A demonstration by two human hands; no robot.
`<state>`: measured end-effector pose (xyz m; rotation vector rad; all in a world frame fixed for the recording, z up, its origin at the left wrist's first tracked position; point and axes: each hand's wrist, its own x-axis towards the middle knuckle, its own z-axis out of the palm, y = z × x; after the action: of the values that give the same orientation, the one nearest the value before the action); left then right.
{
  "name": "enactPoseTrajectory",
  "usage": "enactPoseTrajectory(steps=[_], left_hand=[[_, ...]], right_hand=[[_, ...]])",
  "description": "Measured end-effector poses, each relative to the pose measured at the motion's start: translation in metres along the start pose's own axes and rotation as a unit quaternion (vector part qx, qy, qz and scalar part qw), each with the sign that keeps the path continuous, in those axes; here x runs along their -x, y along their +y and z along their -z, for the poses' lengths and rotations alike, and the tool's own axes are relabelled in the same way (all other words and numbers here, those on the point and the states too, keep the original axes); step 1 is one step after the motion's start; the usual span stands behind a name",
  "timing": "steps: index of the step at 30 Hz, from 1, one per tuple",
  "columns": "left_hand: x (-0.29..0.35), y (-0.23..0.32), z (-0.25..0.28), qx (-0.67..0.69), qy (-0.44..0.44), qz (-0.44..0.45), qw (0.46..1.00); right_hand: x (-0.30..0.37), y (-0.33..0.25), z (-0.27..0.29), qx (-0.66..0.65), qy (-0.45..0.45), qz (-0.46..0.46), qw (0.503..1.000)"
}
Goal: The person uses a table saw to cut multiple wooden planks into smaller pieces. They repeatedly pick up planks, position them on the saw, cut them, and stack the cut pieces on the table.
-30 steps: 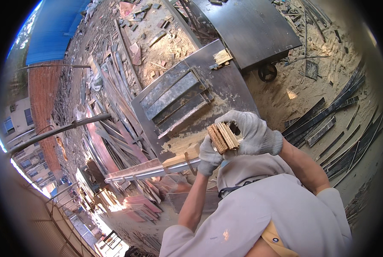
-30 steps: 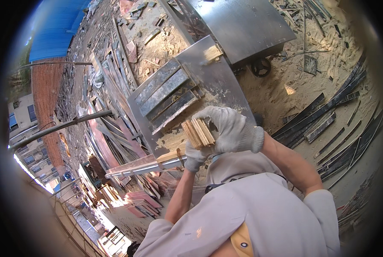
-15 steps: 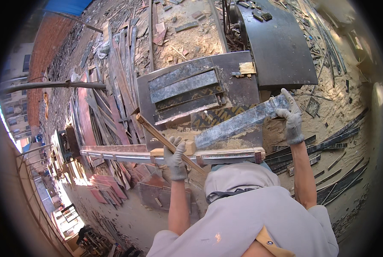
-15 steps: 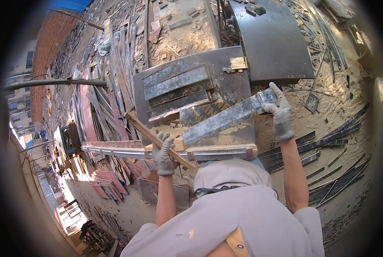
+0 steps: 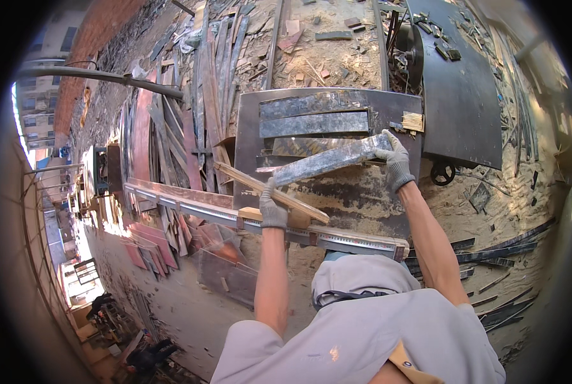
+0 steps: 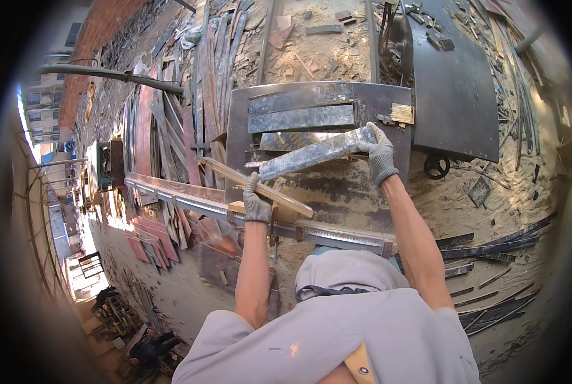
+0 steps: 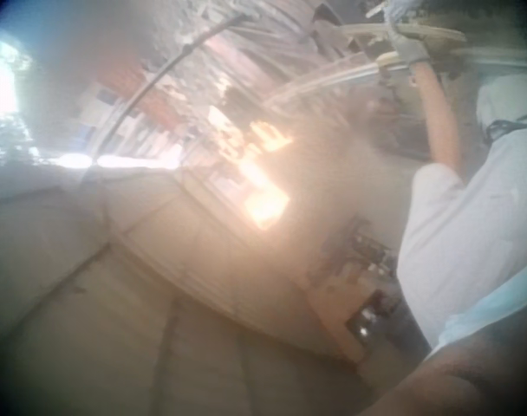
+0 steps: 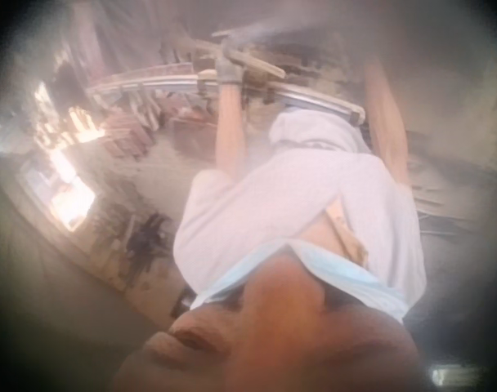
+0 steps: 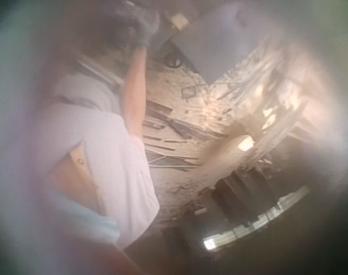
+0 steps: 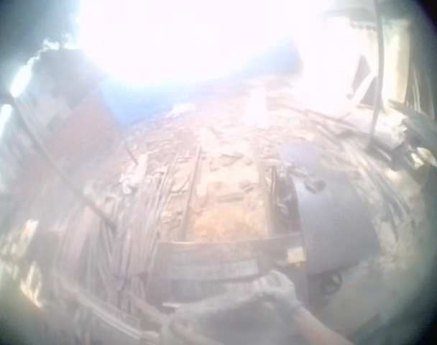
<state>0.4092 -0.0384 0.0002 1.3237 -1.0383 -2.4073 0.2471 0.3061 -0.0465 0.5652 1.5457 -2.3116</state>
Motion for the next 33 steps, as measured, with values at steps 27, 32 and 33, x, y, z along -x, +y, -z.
enactPoseTrajectory(steps=[27,32,33], left_hand=[[-0.018,-0.045,-0.003,0.111,0.081,0.022,0.990],[-0.038,-0.039,0.002,0.105,0.080,0.023,0.991],[-0.042,-0.039,-0.001,0.105,0.024,0.023,0.994]], right_hand=[[0.045,0.012,-0.037,0.729,-0.265,0.349,0.526],[0.051,0.037,-0.035,0.714,-0.178,0.405,0.542],[0.052,0.040,-0.033,0.718,-0.165,0.395,0.549]])
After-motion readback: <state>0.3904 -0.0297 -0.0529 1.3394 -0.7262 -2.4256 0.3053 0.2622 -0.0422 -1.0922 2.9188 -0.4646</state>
